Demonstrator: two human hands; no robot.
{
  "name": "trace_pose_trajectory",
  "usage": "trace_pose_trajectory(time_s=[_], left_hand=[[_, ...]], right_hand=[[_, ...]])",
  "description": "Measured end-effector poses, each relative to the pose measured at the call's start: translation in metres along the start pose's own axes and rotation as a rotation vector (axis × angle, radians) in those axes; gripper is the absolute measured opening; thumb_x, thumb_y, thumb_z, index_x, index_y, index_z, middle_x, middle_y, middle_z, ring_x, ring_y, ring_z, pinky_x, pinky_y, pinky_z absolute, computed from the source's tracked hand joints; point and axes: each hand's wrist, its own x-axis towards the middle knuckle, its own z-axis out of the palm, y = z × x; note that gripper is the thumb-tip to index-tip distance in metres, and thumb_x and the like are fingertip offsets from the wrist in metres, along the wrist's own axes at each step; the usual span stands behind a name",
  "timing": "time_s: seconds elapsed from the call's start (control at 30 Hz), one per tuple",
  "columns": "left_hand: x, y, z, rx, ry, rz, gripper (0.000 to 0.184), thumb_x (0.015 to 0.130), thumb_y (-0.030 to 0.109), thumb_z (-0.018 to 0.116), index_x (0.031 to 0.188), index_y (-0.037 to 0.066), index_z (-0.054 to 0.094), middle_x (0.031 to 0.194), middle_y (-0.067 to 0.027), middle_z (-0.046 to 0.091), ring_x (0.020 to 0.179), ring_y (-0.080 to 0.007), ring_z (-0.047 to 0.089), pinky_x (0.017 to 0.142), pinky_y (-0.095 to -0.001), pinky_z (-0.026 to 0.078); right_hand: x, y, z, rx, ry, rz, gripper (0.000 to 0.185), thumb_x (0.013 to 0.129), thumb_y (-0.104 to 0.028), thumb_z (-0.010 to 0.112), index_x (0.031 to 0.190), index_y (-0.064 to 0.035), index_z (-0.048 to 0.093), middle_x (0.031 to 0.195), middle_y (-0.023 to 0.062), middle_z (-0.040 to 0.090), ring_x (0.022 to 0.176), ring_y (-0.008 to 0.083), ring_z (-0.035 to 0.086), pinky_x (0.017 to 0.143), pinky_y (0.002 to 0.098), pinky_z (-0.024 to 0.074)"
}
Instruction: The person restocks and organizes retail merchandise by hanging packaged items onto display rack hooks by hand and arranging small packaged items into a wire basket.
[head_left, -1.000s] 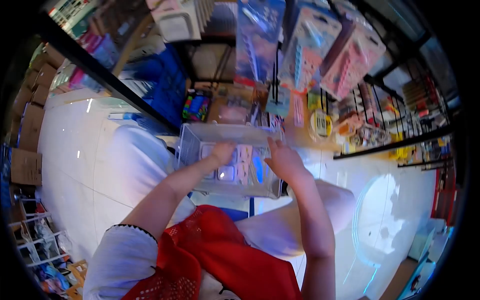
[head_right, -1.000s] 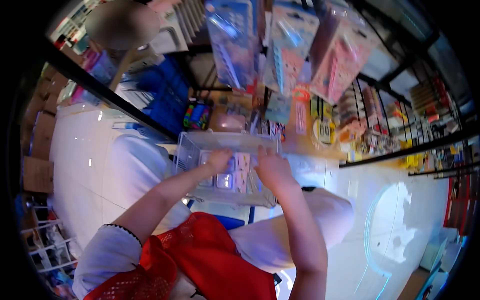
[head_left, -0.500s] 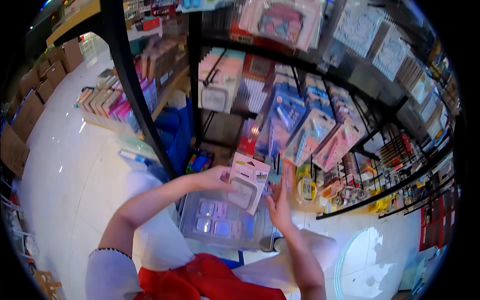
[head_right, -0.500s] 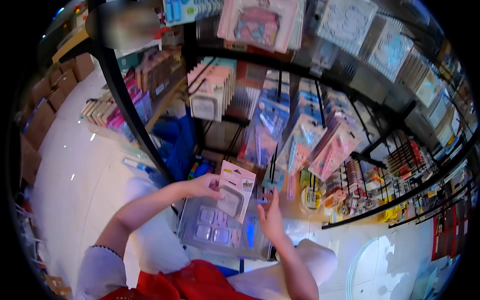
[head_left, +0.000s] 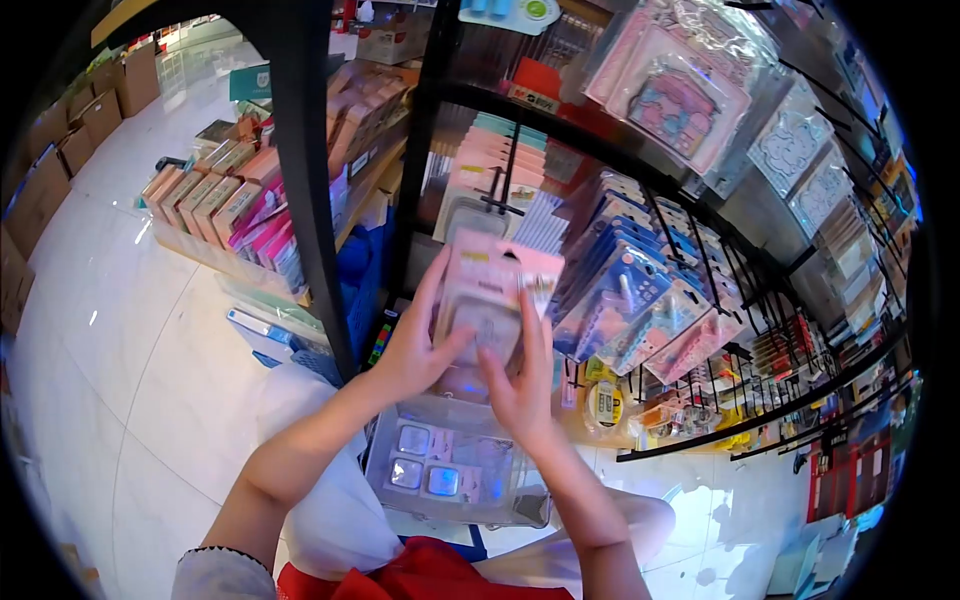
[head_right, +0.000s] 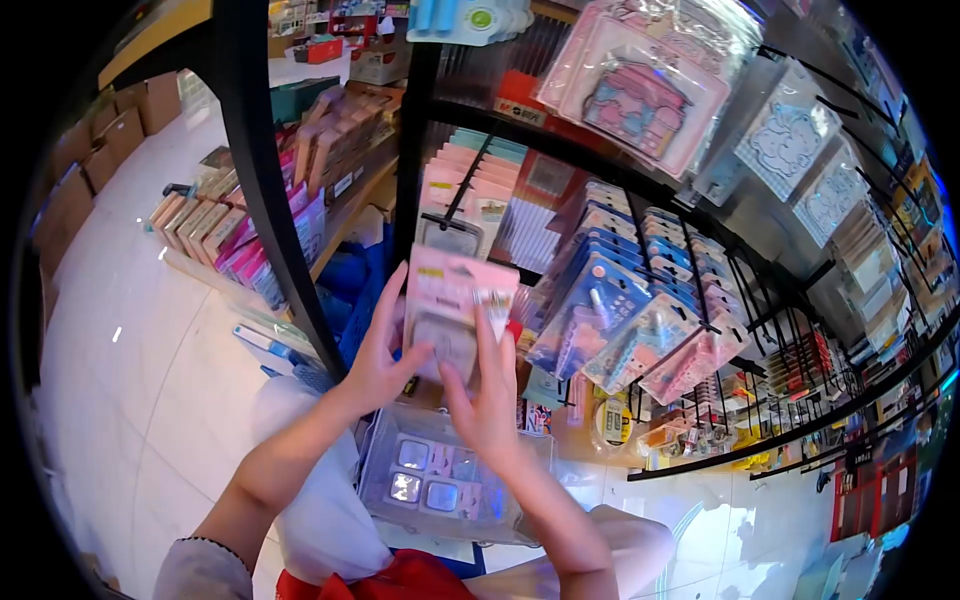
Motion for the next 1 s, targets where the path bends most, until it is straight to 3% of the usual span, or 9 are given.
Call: trace_pose_trajectory(time_s=[0.03,0.1,0.47,0.6,0.8,0.87,0.9,0.93,1.0], left_hand=[[0.007,-0.006,-0.007,0.12,0.027,0.076,0.069,0.081,0.006,0.053,0.138,-0.001,0.015,0.138,-0.0195,0.028,0.127,-0.0257,0.031,0.103,-0.0331,0.025],[0.022,-0.005,-0.013,0.142,0.079,0.093,0.068,0.081,0.005,0.053,0.138,-0.001,0.017,0.138,-0.0193,0.029,0.127,-0.0264,0.031,0.103,-0.0324,0.024],[0.027,-0.014,-0.003,0.172,0.256,0.342,0.064,0.08,0.009,0.052,0.135,-0.005,0.023,0.136,-0.0204,0.032,0.126,-0.0266,0.033,0.102,-0.0339,0.026],[0.038,-0.009,0.001,0.115,0.261,0.203,0.058,0.081,0.003,0.049,0.134,-0.003,0.027,0.137,-0.0179,0.033,0.124,-0.0235,0.035,0.101,-0.0318,0.029],[0.075,-0.023,-0.008,0.482,0.274,0.16,0.059,0.081,0.006,0.053,0.135,0.002,0.029,0.117,-0.0174,0.045,0.106,-0.0285,0.048,0.091,-0.0325,0.037],[0.084,-0.028,-0.003,0.621,0.33,0.175,0.062,0.08,0.009,0.056,0.135,0.005,0.03,0.119,-0.0183,0.037,0.106,-0.0323,0.043,0.092,-0.0365,0.035],[0.087,-0.038,0.0,0.743,0.379,0.234,0.062,0.079,0.009,0.057,0.135,0.005,0.03,0.122,-0.0191,0.033,0.108,-0.0329,0.041,0.093,-0.0373,0.033],[0.09,-0.043,0.002,0.862,0.428,0.292,0.063,0.079,0.009,0.058,0.135,0.005,0.03,0.125,-0.0198,0.03,0.111,-0.0336,0.038,0.095,-0.0382,0.032],[0.095,-0.051,0.005,0.811,0.4,0.327,0.073,0.076,0.007,0.06,0.138,0.004,0.021,0.13,-0.0218,0.023,0.118,-0.0366,0.031,0.1,-0.0402,0.027]], right_hand=[[0.012,-0.001,0.006,0.033,-0.001,0.029,0.07,0.075,0.0,0.058,0.136,0.0017,0.023,0.115,0.0229,0.041,0.105,0.0356,0.043,0.091,0.037,0.0347],[0.03,-0.005,0.015,0.097,0.0,0.087,0.072,0.073,0.004,0.057,0.136,0.0016,0.022,0.121,0.0193,0.039,0.114,0.03,0.04,0.097,0.0341,0.0318],[0.032,-0.006,0.016,-0.01,0.054,-0.079,0.072,0.073,0.002,0.057,0.136,0.0042,0.022,0.114,0.0219,0.042,0.101,0.0341,0.045,0.089,0.0346,0.0364],[0.043,-0.008,0.02,0.057,0.041,0.025,0.071,0.075,0.001,0.057,0.136,0.0018,0.021,0.109,0.0224,0.043,0.098,0.0351,0.046,0.086,0.0361,0.0377],[0.072,0.018,0.026,0.029,0.017,0.158,0.075,0.076,0.002,0.055,0.139,-0.0021,0.014,0.104,0.0242,0.041,0.095,0.0404,0.048,0.081,0.0407,0.0414],[0.085,0.025,0.029,-0.03,-0.004,0.217,0.076,0.076,0.003,0.054,0.14,-0.0027,0.012,0.103,0.0252,0.041,0.092,0.0417,0.05,0.077,0.0413,0.0438],[0.087,0.038,0.034,-0.178,0.036,0.114,0.076,0.078,0.0,0.053,0.14,-0.0042,0.01,0.097,0.0254,0.044,0.081,0.0411,0.054,0.066,0.0423,0.0471],[0.089,0.046,0.038,-0.231,0.043,0.104,0.075,0.079,-0.002,0.053,0.14,-0.0045,0.01,0.093,0.0246,0.045,0.079,0.0401,0.055,0.063,0.0421,0.0474],[0.091,0.057,0.041,-0.337,0.052,0.091,0.073,0.08,-0.005,0.052,0.14,-0.0052,0.011,0.087,0.0232,0.048,0.073,0.0381,0.056,0.058,0.0418,0.0481]])
